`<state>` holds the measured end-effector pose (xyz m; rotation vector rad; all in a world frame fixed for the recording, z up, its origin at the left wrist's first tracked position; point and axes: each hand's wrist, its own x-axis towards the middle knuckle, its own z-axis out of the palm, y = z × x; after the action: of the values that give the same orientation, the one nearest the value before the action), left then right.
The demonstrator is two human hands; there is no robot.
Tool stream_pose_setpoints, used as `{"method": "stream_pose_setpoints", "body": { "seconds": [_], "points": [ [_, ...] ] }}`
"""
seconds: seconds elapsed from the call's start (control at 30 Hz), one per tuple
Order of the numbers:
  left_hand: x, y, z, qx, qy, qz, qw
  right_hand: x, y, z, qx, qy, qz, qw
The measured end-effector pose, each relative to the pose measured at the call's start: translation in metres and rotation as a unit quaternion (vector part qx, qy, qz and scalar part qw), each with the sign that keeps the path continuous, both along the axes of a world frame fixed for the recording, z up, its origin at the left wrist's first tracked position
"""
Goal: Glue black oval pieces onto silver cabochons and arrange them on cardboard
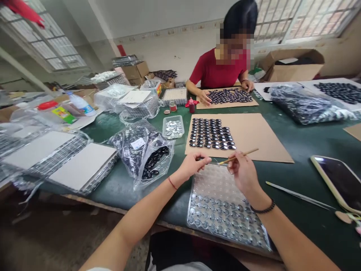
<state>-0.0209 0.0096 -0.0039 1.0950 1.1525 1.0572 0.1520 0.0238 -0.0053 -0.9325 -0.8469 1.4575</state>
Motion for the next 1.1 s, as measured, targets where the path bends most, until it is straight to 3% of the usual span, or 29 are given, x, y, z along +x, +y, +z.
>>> {"method": "stream_pose_setpoints", "body": {
  "seconds": [0.1,0.2,0.37,0.5,0.9,1.1],
  "points": [
    [0.009,-0.008,-0.002,0.058,0.114,-0.043,0.991,-0.001,-0.001,0.002,0.061,-0.058,-0.038,0.996],
    [0.012,-0.008,-0.003,0.097,0.172,-0.068,0.978,0.000,-0.005,0.004,0.150,-0.165,-0.043,0.974],
    [0.012,-0.004,-0.001,0.109,0.220,-0.086,0.966,0.002,-0.014,0.006,0.289,-0.387,-0.025,0.875],
    [0.011,-0.003,0.002,0.107,0.222,-0.083,0.966,0.003,-0.016,0.010,0.352,-0.442,-0.025,0.825],
    [0.012,-0.002,0.001,0.097,0.209,-0.084,0.970,0.002,-0.017,0.009,0.393,-0.500,-0.026,0.771],
    [0.011,-0.001,-0.001,0.105,0.212,-0.081,0.968,0.001,-0.016,0.005,0.403,-0.500,-0.006,0.766]
  ]
}}
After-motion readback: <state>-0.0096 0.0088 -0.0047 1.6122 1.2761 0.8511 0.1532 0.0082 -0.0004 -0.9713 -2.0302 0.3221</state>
